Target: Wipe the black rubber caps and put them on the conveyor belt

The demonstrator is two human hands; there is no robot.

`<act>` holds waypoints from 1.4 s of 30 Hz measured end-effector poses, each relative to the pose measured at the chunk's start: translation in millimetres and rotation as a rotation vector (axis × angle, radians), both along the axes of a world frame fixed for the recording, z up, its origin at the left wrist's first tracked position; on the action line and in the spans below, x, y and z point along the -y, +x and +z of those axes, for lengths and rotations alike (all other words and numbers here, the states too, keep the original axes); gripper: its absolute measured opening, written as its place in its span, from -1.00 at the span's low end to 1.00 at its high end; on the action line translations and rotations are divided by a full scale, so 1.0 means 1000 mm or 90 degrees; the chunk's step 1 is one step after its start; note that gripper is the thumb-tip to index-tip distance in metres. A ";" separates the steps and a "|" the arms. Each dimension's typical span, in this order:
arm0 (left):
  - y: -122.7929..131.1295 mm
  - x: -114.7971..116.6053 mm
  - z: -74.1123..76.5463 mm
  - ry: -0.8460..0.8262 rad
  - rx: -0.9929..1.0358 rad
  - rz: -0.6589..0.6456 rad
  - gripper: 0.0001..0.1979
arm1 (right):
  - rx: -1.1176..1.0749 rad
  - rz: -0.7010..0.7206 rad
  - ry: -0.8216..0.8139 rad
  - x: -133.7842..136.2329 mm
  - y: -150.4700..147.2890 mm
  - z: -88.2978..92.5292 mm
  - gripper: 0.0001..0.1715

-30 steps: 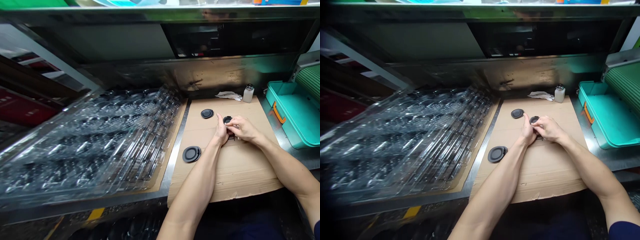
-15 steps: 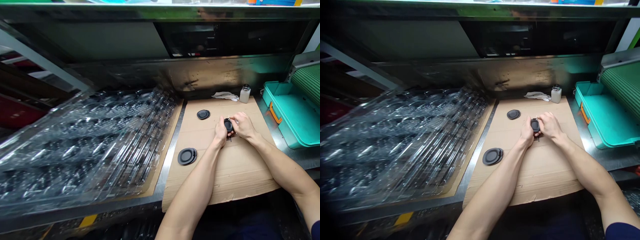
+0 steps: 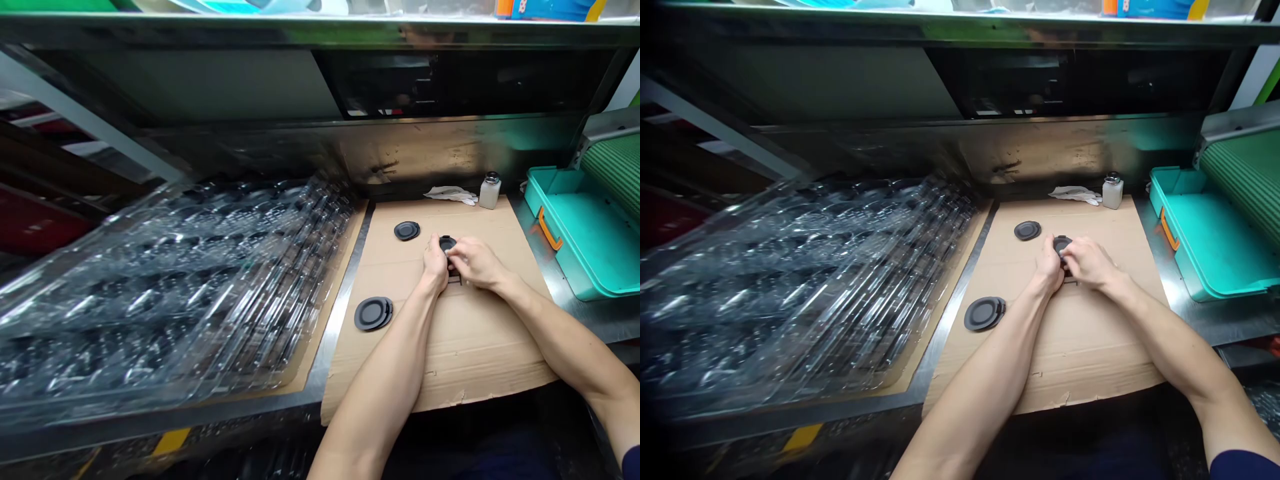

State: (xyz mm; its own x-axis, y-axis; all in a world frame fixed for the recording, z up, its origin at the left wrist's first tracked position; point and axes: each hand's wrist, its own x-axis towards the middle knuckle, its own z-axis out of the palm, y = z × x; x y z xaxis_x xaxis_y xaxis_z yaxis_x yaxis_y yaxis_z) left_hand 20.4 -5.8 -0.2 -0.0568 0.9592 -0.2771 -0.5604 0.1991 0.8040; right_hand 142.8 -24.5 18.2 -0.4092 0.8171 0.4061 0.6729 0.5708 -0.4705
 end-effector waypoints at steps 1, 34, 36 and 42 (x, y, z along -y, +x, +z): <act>-0.002 -0.001 0.000 -0.008 0.009 0.010 -0.50 | -0.014 0.048 -0.019 0.003 -0.003 0.001 -0.81; -0.026 -0.008 0.015 -0.031 0.126 -0.066 -0.26 | 0.085 -0.026 0.001 0.003 0.022 0.025 -0.59; -0.019 -0.006 0.011 -0.014 0.102 -0.047 -0.23 | 0.044 0.054 0.016 0.007 0.013 0.023 -0.62; -0.011 -0.003 0.006 -0.010 0.074 -0.054 -0.26 | 0.131 0.007 0.015 0.014 0.005 0.024 -0.67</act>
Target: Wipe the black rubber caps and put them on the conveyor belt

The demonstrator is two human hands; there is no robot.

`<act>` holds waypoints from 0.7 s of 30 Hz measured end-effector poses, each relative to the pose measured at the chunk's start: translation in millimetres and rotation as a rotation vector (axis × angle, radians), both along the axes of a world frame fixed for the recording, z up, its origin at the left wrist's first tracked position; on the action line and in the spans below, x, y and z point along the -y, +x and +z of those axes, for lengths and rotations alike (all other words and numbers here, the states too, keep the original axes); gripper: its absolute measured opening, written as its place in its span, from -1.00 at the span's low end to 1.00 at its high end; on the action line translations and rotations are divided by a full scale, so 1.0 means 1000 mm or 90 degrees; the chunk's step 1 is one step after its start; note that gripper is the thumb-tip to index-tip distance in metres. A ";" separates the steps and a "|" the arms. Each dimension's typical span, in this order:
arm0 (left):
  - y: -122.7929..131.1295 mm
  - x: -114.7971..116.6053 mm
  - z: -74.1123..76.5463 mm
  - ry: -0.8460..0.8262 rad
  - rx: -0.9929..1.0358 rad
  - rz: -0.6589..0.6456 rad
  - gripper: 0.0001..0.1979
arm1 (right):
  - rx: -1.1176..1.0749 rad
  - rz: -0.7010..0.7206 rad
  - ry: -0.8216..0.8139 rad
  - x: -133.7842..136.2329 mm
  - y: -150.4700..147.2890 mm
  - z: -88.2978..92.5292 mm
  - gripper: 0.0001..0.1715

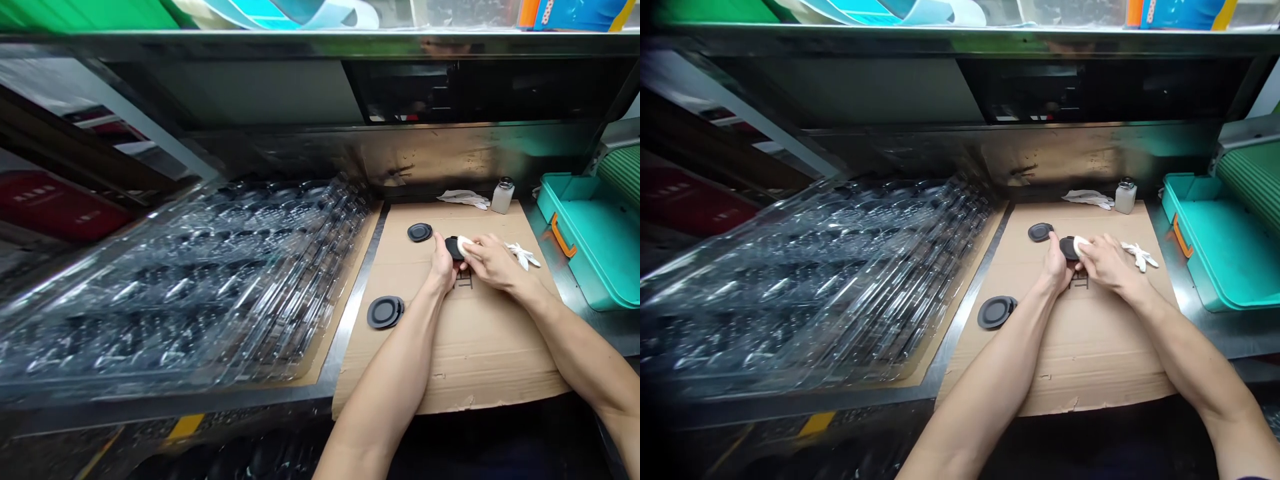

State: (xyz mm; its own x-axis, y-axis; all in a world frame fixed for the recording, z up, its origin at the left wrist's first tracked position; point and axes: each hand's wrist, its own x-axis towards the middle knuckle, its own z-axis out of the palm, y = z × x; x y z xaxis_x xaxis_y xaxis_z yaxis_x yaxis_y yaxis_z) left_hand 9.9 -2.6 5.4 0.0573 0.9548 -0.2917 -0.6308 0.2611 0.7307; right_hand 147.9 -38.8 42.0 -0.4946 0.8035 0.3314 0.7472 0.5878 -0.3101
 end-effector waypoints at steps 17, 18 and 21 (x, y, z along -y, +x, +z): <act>-0.021 -0.007 0.004 0.020 -0.055 -0.029 -0.29 | 0.214 -0.396 -0.163 -0.019 0.059 0.021 -0.61; -0.017 -0.004 0.005 0.033 -0.088 -0.036 -0.28 | 0.214 -0.399 -0.204 -0.021 0.064 0.023 -0.66; -0.006 0.005 0.004 0.045 -0.176 -0.100 -0.27 | 0.101 -0.245 -0.202 -0.020 0.066 0.028 -0.65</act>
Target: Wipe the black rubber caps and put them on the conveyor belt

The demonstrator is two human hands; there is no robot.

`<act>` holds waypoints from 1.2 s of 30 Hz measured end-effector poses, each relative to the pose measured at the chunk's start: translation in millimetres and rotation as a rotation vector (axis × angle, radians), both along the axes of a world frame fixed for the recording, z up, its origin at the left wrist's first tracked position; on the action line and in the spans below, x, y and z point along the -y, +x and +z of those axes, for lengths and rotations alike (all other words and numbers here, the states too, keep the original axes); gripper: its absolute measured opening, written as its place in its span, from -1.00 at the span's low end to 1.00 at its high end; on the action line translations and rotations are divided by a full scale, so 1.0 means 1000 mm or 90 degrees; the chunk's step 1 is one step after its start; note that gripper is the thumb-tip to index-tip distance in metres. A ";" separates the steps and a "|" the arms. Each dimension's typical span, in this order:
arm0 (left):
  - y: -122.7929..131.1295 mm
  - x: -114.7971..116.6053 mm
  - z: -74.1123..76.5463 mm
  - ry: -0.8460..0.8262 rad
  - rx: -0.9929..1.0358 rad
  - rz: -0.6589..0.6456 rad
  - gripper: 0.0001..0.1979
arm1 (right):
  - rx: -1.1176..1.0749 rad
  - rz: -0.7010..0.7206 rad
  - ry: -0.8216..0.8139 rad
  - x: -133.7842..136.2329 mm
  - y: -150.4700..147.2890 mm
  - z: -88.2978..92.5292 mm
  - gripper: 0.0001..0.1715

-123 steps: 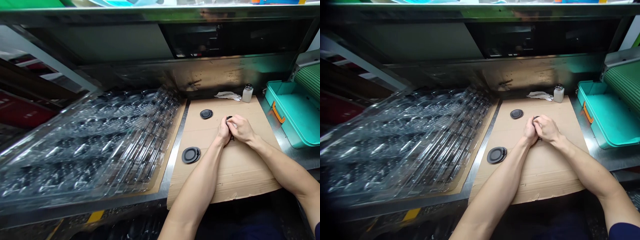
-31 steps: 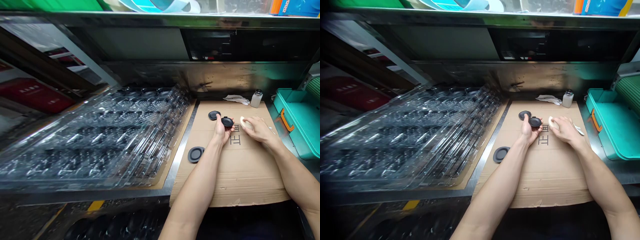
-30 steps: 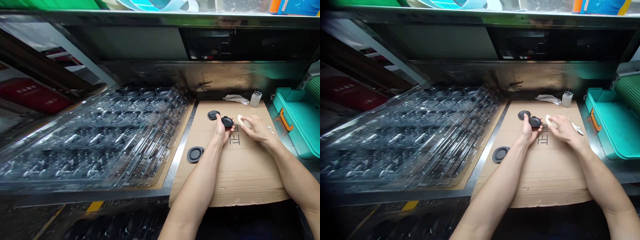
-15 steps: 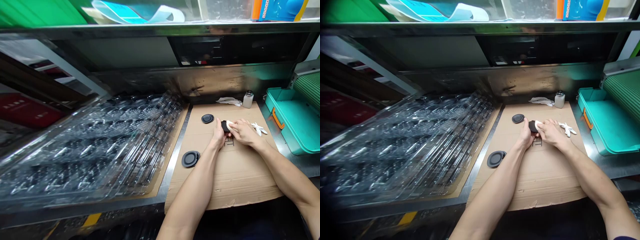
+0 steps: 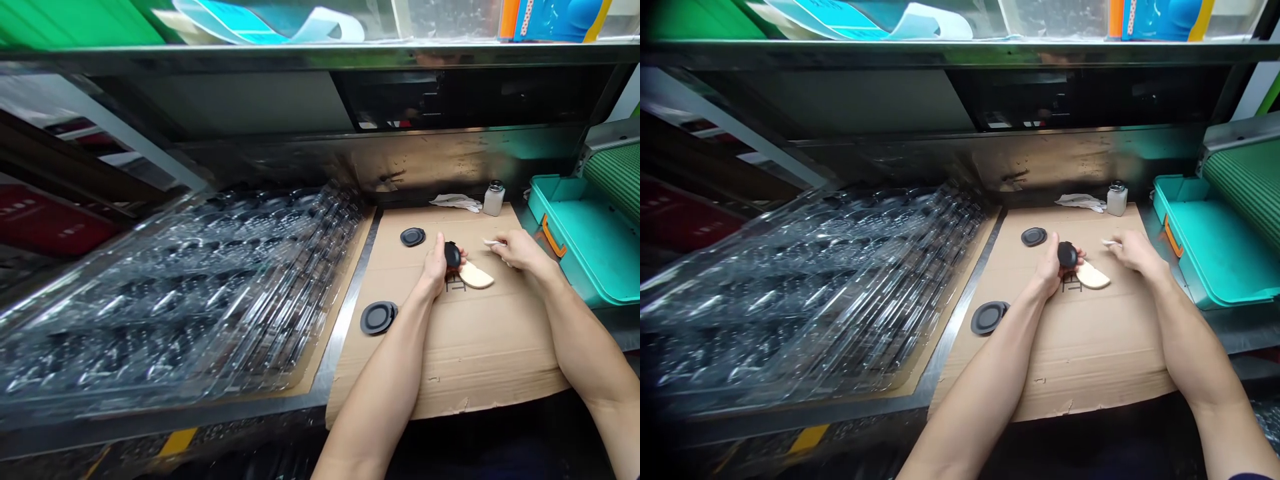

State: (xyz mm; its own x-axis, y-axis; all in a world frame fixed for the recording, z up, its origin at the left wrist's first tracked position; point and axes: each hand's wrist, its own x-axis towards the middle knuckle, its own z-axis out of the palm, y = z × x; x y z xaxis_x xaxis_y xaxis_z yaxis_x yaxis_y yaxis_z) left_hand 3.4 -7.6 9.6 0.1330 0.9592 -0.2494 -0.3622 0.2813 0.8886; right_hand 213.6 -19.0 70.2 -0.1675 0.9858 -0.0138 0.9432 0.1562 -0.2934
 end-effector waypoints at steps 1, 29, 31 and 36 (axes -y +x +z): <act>0.002 0.002 0.000 -0.007 -0.021 -0.035 -0.28 | -0.046 0.061 0.037 0.002 -0.004 0.001 -0.64; 0.010 0.006 -0.007 0.007 -0.119 -0.097 -0.26 | -0.076 0.124 0.132 0.000 -0.049 -0.032 -0.72; 0.009 0.006 -0.008 0.030 -0.142 -0.114 -0.25 | -0.092 0.149 0.128 0.000 -0.050 -0.032 -0.72; 0.008 0.010 -0.008 0.047 -0.168 -0.129 -0.25 | -0.054 0.119 0.088 0.004 -0.048 -0.029 -0.72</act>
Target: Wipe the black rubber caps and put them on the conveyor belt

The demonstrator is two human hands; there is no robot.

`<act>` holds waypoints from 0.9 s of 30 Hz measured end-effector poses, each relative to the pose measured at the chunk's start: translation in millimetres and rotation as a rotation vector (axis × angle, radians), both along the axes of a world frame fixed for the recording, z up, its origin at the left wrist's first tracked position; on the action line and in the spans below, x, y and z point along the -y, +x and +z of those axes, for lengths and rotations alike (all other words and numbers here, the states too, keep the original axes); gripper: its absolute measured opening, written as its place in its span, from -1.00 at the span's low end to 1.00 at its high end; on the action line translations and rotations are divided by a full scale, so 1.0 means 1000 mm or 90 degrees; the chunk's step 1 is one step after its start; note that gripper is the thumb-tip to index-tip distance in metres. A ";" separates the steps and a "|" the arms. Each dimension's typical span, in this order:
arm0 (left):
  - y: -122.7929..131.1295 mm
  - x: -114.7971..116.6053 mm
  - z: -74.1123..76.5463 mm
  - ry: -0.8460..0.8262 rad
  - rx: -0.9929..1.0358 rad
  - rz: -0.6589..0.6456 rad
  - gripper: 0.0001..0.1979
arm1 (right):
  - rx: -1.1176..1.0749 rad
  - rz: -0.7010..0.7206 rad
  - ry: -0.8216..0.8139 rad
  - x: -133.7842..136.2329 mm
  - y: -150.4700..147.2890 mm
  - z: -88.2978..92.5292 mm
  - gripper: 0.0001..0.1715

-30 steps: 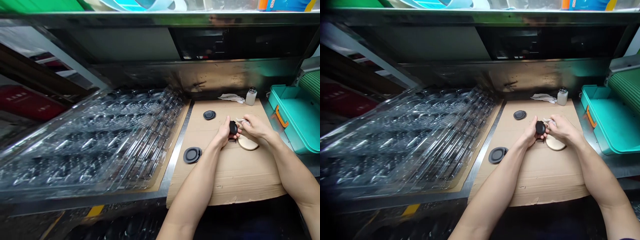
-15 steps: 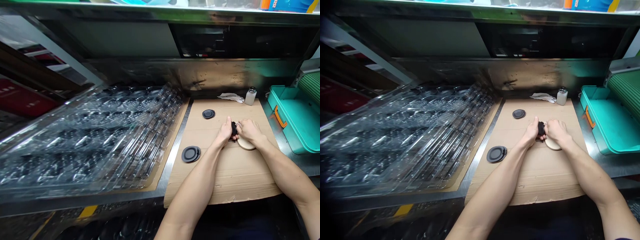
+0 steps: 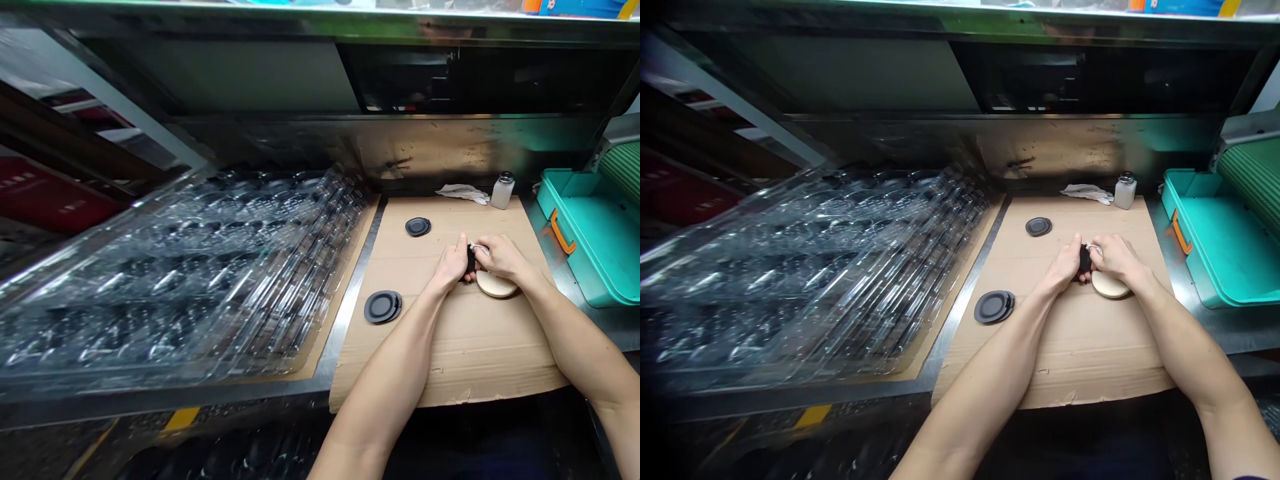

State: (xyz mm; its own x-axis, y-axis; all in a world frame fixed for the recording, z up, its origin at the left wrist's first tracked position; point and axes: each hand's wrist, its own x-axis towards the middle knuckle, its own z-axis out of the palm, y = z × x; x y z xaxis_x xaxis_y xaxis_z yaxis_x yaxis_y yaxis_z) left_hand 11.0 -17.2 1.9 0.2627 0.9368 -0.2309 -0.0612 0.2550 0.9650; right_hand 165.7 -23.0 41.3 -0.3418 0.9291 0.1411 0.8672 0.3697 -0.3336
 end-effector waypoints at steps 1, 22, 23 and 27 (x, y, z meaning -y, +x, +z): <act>0.000 0.001 0.000 0.000 0.002 0.002 -0.26 | 0.000 -0.003 -0.014 0.001 0.001 0.000 -0.71; -0.025 -0.017 0.008 -0.130 0.388 0.108 -0.43 | 0.072 -0.049 -0.025 0.012 0.019 0.020 -0.53; -0.028 -0.019 0.008 -0.137 0.415 0.112 -0.46 | 0.089 -0.005 -0.101 0.016 0.018 0.023 -0.53; -0.035 -0.022 0.008 -0.172 0.489 0.115 -0.49 | 0.186 0.053 -0.250 0.026 0.009 0.026 -0.64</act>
State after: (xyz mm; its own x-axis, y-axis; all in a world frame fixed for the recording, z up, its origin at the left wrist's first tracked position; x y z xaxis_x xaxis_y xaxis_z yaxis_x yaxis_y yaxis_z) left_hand -24.1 5.0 9.7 0.2895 0.9178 -0.2716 -0.7400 0.3946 0.5447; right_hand 175.1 -49.1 67.3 -0.3896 0.8612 -0.3264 0.9183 0.3365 -0.2084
